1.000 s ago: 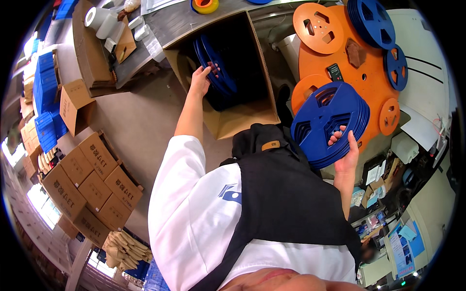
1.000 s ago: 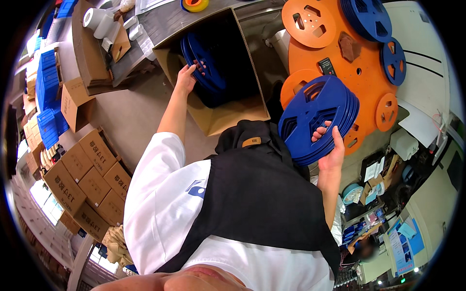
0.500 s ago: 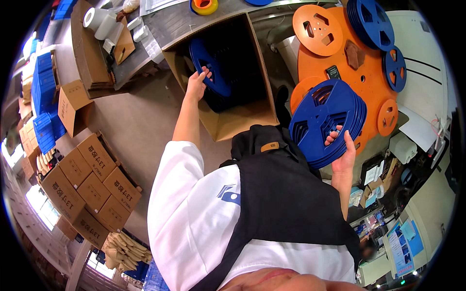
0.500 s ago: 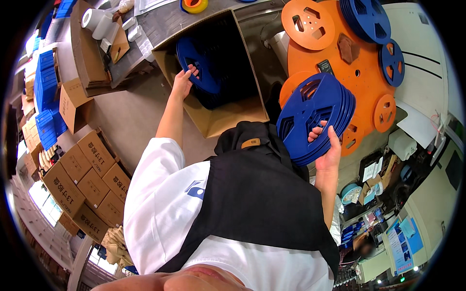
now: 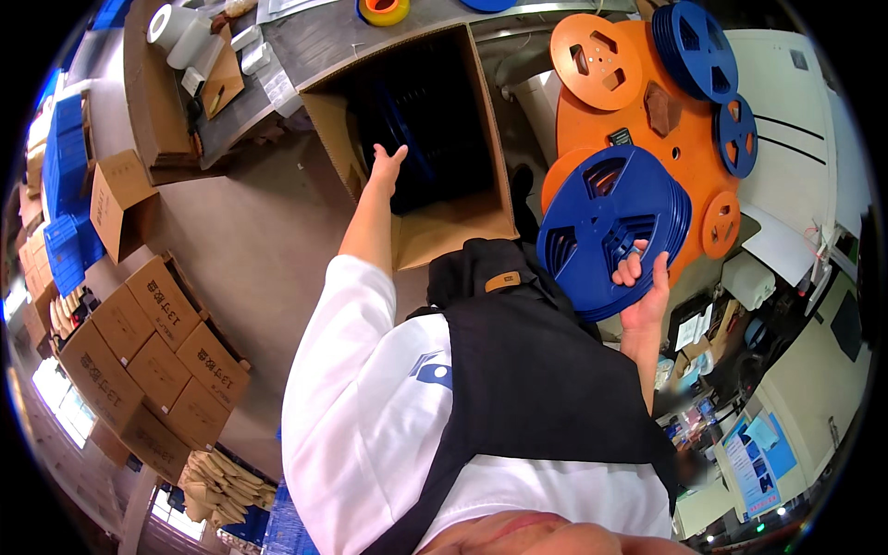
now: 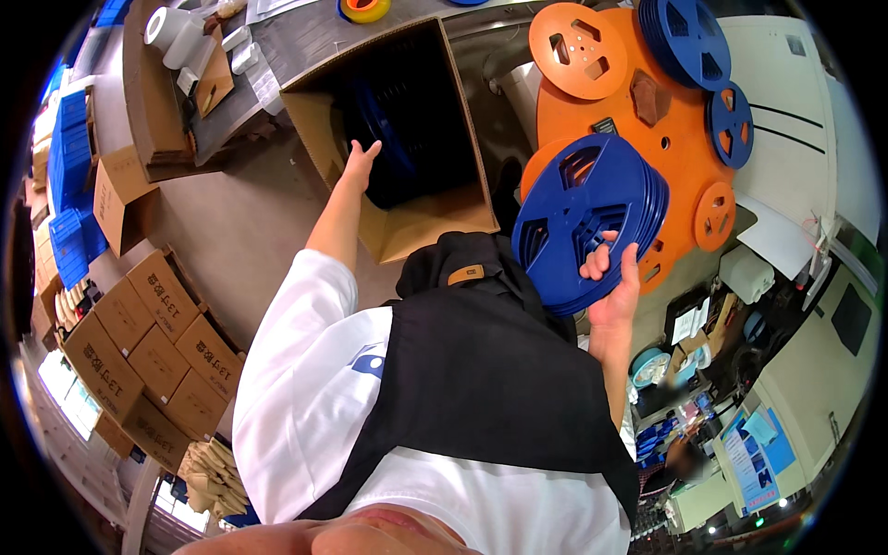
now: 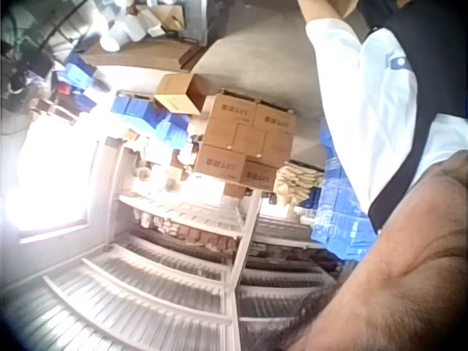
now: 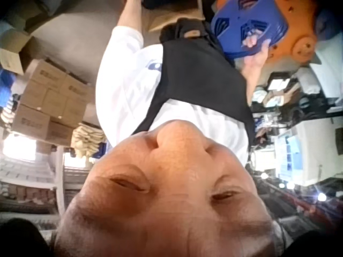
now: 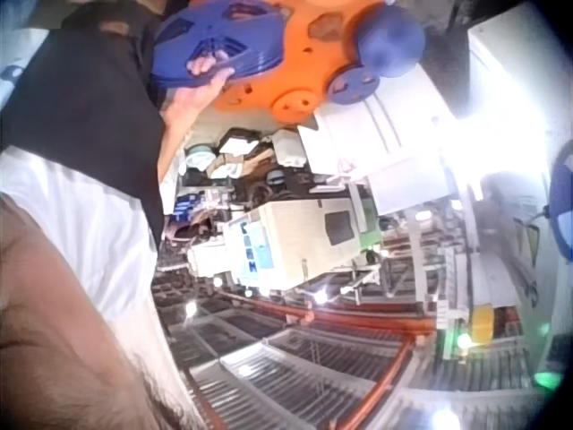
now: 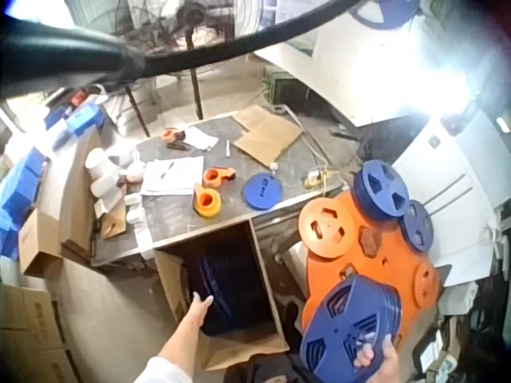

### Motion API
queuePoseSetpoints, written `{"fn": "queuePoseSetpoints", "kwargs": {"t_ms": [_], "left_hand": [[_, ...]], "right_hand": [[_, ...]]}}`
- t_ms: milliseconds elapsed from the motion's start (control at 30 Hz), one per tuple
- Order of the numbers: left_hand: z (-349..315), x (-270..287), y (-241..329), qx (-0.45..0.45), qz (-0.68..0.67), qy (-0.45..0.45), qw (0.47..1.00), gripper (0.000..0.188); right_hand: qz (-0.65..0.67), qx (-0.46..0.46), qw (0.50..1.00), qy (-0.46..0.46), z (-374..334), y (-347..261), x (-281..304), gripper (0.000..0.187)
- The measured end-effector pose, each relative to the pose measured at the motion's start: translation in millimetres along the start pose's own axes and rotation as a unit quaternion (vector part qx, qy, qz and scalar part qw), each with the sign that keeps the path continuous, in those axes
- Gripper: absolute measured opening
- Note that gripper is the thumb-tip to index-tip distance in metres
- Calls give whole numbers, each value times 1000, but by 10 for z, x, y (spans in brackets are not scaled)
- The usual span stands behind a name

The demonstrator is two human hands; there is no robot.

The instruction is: The person places several blue plastic reels into a large cardboard box, arranging them in vertical rows.

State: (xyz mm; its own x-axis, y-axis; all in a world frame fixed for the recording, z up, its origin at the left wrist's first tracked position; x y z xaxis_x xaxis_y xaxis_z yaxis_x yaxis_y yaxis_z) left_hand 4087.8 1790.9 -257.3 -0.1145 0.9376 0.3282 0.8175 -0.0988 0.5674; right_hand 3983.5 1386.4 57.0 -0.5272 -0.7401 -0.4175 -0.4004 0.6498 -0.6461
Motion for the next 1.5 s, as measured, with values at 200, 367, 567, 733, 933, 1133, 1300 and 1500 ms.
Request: {"fn": "queuePoseSetpoints", "kwargs": {"t_ms": [200, 367, 567, 733, 933, 1133, 1300, 1500], "left_hand": [[-1135, -9, 605, -435, 252, -29, 864, 64], [-2522, -306, 1277, -713, 357, -175, 577, 58], [-2858, -181, 1572, -756, 423, -164, 472, 51], [-2955, -22, 1535, -756, 442, -191, 444, 44], [-2921, 220, 1435, -625, 182, -248, 717, 34], [-2601, 412, 983, -175, -389, -420, 801, 21], [-2508, 529, 708, -140, -470, -411, 769, 26], [-2516, 623, 684, -153, -476, -406, 765, 28]], "right_hand": [[153, 52, 965, -206, 57, -267, -30, 49], [226, 52, 926, -300, 47, -386, -89, 42], [264, 37, 884, -384, 33, -443, -257, 42], [268, 22, 860, -433, 51, -442, -358, 50], [121, 78, 956, -255, 76, -368, -301, 66], [38, 76, 966, -242, 29, -281, -227, 59], [61, 99, 960, -256, -57, -364, -196, 56], [107, 79, 952, -276, -62, -371, -259, 55]]}}
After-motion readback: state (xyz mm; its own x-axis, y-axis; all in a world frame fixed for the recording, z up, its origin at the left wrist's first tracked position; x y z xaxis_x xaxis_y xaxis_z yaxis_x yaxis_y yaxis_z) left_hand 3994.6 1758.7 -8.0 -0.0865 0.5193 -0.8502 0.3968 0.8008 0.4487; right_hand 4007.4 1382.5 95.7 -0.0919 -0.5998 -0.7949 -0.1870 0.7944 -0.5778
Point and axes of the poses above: each hand's wrist, its own z-axis towards the middle knuckle, its own x-axis out of the back of the hand, y = z × x, the point moved 4 cm from there along z, towards the middle knuckle, and after that the axes turned 4 degrees about -y, right-handed, at the moved point
